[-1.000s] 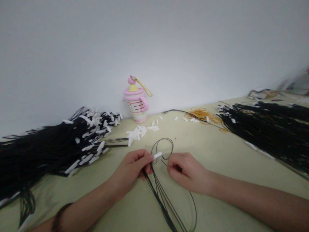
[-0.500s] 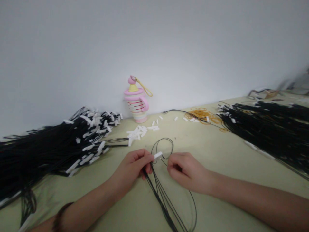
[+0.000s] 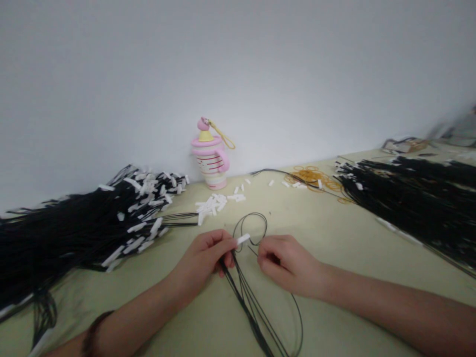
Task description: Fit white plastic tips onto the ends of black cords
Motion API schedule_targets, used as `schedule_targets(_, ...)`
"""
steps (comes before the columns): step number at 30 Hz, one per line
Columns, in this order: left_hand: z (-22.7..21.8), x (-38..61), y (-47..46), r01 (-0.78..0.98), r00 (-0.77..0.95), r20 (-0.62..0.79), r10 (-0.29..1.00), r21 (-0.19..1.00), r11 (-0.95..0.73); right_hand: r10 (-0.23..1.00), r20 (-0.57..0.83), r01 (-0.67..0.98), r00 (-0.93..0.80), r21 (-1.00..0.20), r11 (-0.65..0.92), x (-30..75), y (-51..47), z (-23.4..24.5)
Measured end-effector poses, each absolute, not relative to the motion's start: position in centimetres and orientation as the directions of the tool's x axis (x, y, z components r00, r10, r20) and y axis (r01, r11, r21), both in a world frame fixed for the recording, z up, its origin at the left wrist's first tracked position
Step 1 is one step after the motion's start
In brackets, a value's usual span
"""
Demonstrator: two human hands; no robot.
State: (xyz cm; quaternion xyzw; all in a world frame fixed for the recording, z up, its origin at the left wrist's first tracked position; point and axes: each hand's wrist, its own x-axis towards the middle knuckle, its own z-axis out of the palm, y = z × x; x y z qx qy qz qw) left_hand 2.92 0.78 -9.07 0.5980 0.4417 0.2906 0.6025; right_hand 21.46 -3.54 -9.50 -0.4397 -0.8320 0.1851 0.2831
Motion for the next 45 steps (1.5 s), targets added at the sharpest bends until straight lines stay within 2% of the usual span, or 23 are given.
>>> schedule_targets(45, -8.76, 3.08, 0.56, 0.184, 0.427, -0.181, 0.886, 0.977, 0.111, 0.837, 0.314, 0.624, -0.448, -0.561, 0.544, 21.38, -3.62, -9.43)
